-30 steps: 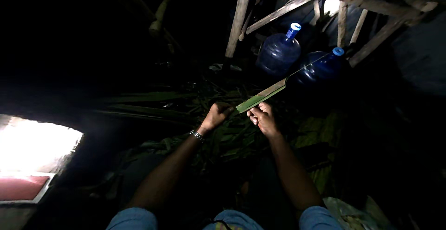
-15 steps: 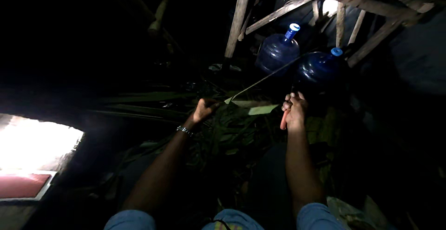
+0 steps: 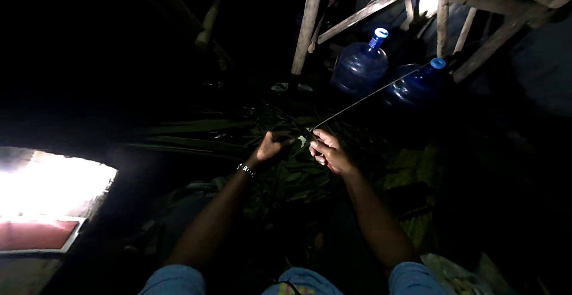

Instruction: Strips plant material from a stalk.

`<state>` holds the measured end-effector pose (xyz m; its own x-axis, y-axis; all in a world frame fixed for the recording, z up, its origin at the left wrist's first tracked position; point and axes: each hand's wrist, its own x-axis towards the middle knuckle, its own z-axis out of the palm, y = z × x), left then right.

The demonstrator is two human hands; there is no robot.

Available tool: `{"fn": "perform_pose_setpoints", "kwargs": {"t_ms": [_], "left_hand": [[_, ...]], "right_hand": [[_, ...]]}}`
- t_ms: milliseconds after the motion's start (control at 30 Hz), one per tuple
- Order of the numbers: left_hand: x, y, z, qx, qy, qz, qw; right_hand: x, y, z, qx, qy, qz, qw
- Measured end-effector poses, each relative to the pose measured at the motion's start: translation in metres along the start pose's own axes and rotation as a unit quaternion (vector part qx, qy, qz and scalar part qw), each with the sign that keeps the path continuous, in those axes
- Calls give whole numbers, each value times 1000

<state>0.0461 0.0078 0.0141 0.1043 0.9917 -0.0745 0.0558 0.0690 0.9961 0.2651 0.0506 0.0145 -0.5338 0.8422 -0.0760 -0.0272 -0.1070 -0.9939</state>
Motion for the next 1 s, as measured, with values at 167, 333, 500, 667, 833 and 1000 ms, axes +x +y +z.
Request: {"fn": "perform_pose_setpoints", "kwargs": {"t_ms": [167,333,500,667,833,1000], "left_hand": [[4,-2,2,87,24,55,994],[2,0,4,144,26,89,985],[2,2,4,156,12,78,985],[0,3,-2,155,1,75,985],[-1,0,-12,108,31,54,992],[1,8,-4,23,31,-42,998]], "right_hand": [[-2,0,6,-4,58,-16,998],[5,3,-3,31,154,-75,985],[1,-13,-28,69,236,-82,966],[-2,-22,-72,113,353,-97,924],[-7,-27,-87,154,438,-115,878],[-14,-13,-42,7,150,-93,984]]}}
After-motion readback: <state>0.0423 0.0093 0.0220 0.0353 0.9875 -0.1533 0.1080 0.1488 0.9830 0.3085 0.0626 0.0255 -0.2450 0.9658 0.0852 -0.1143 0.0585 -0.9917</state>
